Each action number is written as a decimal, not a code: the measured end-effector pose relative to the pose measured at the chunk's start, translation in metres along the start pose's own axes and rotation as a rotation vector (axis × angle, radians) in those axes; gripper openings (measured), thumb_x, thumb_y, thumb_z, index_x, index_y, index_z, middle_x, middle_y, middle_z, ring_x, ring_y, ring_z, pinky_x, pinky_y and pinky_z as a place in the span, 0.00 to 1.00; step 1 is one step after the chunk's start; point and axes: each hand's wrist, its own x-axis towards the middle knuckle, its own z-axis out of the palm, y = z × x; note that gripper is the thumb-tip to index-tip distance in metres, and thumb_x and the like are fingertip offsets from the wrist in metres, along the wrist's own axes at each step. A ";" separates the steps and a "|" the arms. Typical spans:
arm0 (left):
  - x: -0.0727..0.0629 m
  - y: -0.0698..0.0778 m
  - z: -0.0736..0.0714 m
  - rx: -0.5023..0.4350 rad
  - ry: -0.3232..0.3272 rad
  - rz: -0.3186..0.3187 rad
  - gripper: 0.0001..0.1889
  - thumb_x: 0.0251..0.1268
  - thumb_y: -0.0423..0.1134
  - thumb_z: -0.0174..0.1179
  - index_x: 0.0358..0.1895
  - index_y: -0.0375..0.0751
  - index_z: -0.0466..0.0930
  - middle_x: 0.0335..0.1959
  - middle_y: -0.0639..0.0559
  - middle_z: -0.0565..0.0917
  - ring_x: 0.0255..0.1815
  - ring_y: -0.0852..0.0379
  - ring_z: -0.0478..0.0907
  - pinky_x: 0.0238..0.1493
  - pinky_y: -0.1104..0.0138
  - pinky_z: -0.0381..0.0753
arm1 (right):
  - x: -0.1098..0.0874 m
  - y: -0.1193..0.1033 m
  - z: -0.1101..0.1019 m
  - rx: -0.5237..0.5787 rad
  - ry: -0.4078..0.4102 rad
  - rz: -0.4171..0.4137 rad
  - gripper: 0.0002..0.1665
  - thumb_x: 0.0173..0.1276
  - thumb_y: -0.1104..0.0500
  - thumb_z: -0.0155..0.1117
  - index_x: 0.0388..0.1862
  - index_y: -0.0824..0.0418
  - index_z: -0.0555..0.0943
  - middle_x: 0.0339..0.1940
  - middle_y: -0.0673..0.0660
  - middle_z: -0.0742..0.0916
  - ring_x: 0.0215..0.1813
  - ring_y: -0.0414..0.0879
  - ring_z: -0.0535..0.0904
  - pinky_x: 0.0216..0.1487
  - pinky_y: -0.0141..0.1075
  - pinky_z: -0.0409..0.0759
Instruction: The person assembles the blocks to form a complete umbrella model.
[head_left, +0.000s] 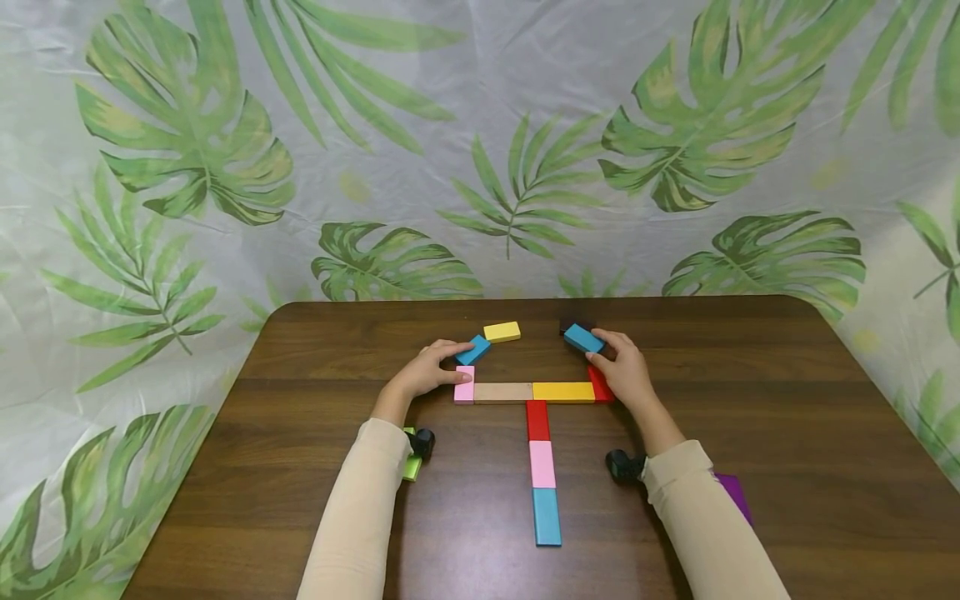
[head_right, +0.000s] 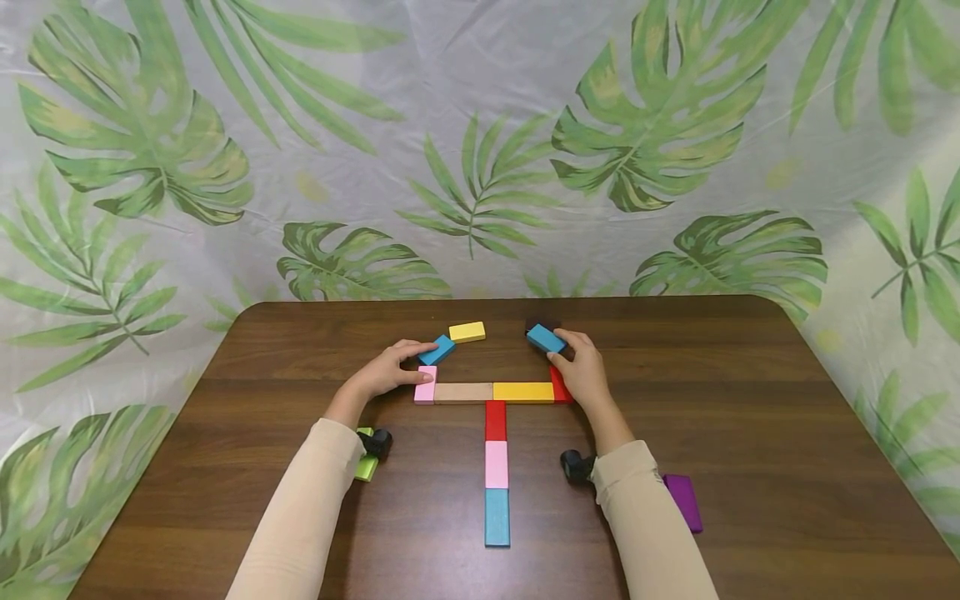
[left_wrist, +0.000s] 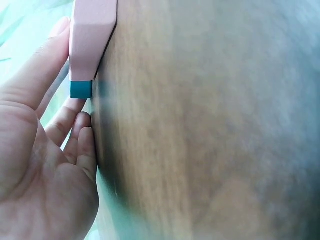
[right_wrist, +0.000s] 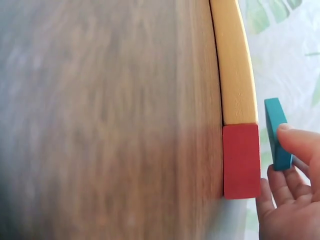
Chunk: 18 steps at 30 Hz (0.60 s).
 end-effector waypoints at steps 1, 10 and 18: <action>0.000 0.000 0.000 -0.002 0.000 0.000 0.31 0.54 0.44 0.63 0.64 0.54 0.65 0.62 0.48 0.63 0.61 0.47 0.55 0.57 0.52 0.59 | 0.000 0.000 0.001 -0.005 -0.002 0.001 0.25 0.62 0.64 0.60 0.59 0.66 0.71 0.56 0.66 0.72 0.52 0.60 0.69 0.53 0.51 0.68; 0.000 0.001 0.000 -0.006 -0.002 0.007 0.31 0.54 0.44 0.63 0.64 0.53 0.65 0.61 0.47 0.63 0.61 0.46 0.55 0.58 0.51 0.58 | 0.003 0.004 0.006 -0.028 -0.036 0.019 0.25 0.63 0.64 0.59 0.59 0.66 0.71 0.58 0.67 0.71 0.58 0.62 0.65 0.58 0.52 0.62; 0.001 0.000 0.000 -0.001 -0.004 0.010 0.31 0.55 0.45 0.62 0.65 0.53 0.64 0.61 0.47 0.63 0.62 0.46 0.55 0.58 0.51 0.58 | 0.004 0.005 0.008 -0.027 -0.060 0.052 0.24 0.63 0.63 0.59 0.59 0.65 0.71 0.58 0.68 0.70 0.58 0.62 0.64 0.58 0.52 0.61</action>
